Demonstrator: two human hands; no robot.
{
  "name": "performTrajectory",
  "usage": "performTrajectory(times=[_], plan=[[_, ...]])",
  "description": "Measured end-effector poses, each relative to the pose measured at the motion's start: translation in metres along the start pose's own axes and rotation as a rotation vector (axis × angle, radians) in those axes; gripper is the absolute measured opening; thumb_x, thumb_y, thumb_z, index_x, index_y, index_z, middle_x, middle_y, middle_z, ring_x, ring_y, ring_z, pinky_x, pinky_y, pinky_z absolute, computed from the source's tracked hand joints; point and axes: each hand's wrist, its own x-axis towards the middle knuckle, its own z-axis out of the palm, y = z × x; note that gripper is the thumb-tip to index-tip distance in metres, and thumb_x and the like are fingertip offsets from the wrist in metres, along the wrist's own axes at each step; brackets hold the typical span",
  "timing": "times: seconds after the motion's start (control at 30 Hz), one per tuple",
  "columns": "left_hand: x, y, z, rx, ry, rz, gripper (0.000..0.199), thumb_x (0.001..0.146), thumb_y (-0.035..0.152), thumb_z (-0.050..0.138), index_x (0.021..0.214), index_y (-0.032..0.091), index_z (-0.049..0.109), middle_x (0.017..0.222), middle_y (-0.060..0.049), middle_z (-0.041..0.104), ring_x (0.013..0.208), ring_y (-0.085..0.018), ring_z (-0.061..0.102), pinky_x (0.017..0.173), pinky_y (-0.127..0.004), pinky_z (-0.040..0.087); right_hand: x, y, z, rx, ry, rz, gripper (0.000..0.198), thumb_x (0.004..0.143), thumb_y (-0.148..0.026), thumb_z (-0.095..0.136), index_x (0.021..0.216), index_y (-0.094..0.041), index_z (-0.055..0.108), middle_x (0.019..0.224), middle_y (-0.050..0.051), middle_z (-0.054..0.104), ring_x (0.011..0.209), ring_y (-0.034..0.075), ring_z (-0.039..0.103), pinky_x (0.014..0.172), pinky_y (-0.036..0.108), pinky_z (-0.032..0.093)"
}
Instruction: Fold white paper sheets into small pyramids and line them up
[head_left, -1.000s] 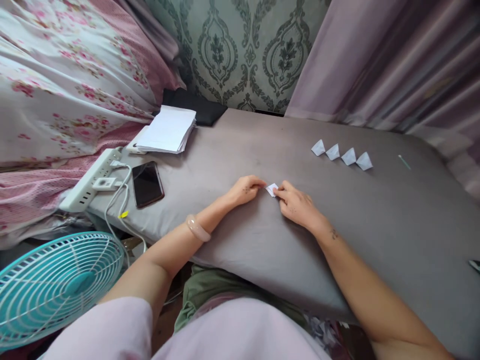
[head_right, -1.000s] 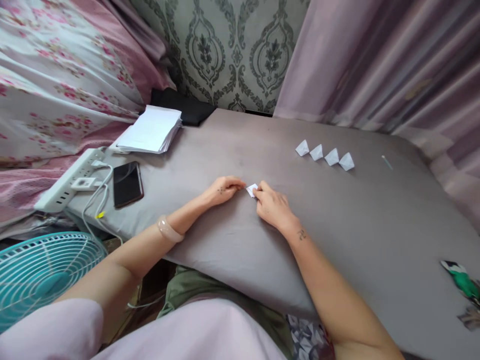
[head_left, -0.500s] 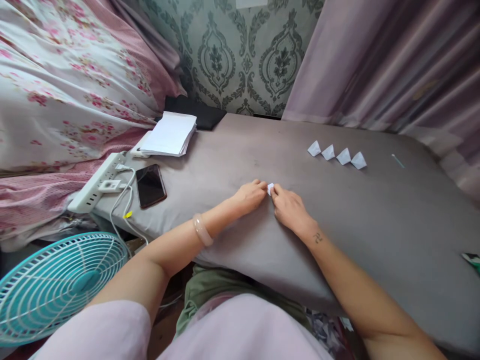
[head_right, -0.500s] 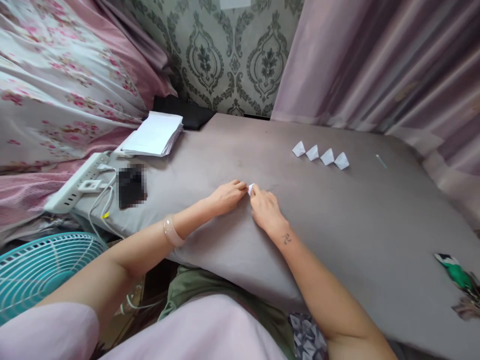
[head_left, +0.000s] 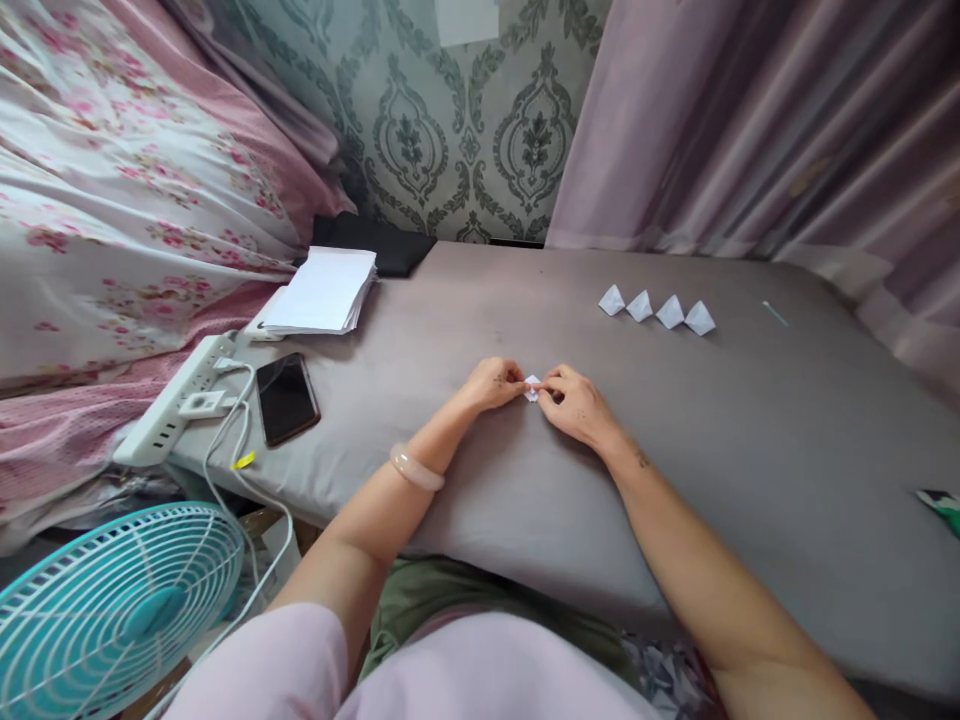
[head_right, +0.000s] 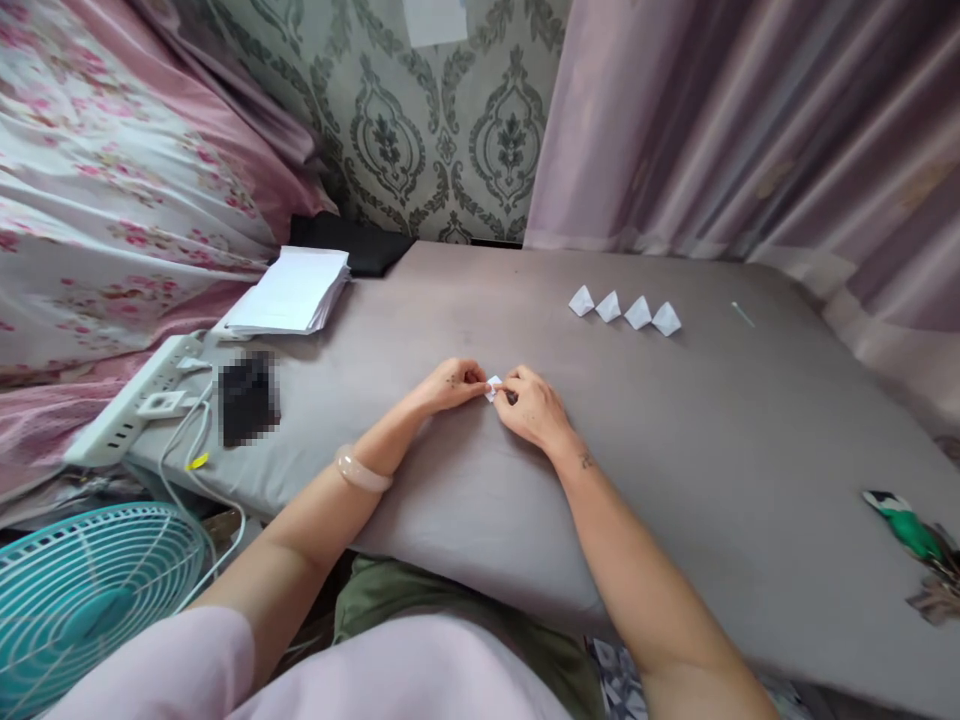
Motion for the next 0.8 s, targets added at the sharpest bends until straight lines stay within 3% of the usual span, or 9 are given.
performTrajectory(times=[0.27,0.43,0.5,0.67,0.8], plan=[[-0.009,0.004,0.001,-0.010,-0.047,-0.009,0.017,0.079,0.026,0.059,0.081,0.015,0.071,0.072,-0.003,0.066,0.069,-0.013,0.056,0.068,-0.024,0.043,0.001,0.003,0.001,0.103,0.019,0.052,0.016,0.084,-0.031,0.055,0.088,-0.022,0.066,0.103,0.005,0.063,0.077,0.014,0.060,0.075,0.028,0.046],[-0.009,0.000,0.006,0.060,0.071,0.003,0.026,0.076,0.032,0.065,0.096,0.016,0.067,0.096,-0.007,0.065,0.085,-0.017,0.056,0.082,-0.031,0.045,0.005,0.004,0.002,0.127,-0.016,0.092,0.023,0.082,-0.029,0.055,0.104,-0.022,0.061,0.100,0.005,0.065,0.078,0.015,0.059,0.075,0.029,0.046],[-0.009,-0.001,0.005,0.079,0.057,0.000,0.029,0.076,0.033,0.066,0.099,0.016,0.067,0.098,-0.008,0.064,0.087,-0.018,0.056,0.085,-0.033,0.044,0.006,0.005,0.002,0.149,-0.030,0.098,0.023,0.081,-0.028,0.056,0.103,-0.021,0.060,0.099,0.005,0.066,0.075,0.015,0.058,0.074,0.029,0.045],[-0.010,0.003,0.000,0.064,-0.049,0.000,0.022,0.076,0.031,0.064,0.093,0.018,0.071,0.091,-0.005,0.062,0.087,-0.018,0.055,0.084,-0.033,0.044,0.004,0.005,0.002,0.244,-0.059,0.111,0.027,0.077,-0.025,0.059,0.104,-0.021,0.058,0.097,0.004,0.067,0.070,0.012,0.057,0.071,0.027,0.045],[-0.013,0.003,-0.002,0.035,0.004,-0.002,0.029,0.072,0.030,0.067,0.098,0.017,0.070,0.095,-0.006,0.062,0.085,-0.017,0.055,0.081,-0.030,0.045,0.003,0.000,-0.001,0.302,-0.074,0.122,0.025,0.076,-0.024,0.058,0.101,-0.021,0.058,0.096,0.004,0.066,0.067,0.011,0.056,0.068,0.027,0.045]])
